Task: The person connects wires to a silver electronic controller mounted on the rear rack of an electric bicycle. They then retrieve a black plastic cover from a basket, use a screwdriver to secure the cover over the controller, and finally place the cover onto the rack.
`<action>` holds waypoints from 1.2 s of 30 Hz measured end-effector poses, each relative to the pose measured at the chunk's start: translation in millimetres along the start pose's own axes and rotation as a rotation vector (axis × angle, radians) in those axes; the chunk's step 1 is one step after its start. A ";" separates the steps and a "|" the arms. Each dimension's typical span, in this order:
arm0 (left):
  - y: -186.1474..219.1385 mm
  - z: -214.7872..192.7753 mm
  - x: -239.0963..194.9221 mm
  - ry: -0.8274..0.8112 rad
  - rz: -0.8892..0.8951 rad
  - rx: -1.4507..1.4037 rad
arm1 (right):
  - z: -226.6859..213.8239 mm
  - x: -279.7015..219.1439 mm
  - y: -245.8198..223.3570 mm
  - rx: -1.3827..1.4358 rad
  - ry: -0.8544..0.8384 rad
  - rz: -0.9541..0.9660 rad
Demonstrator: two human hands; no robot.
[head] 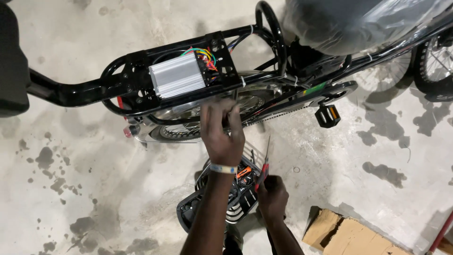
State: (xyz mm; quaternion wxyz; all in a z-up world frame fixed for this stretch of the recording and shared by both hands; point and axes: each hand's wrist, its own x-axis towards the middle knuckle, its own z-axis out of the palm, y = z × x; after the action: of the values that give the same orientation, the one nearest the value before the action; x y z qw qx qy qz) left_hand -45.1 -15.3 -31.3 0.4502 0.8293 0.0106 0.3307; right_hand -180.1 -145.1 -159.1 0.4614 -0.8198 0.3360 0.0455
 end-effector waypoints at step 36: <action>-116.5 -194.8 -248.4 -0.593 -0.856 0.598 | 76.3 -63.4 39.2 -0.286 -0.526 -0.077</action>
State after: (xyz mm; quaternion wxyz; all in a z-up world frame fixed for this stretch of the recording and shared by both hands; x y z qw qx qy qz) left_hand -315.2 119.7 -179.7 0.2745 0.8989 0.3103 -0.1427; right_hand -234.2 -66.4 -206.7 0.4140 -0.8486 0.1638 0.2856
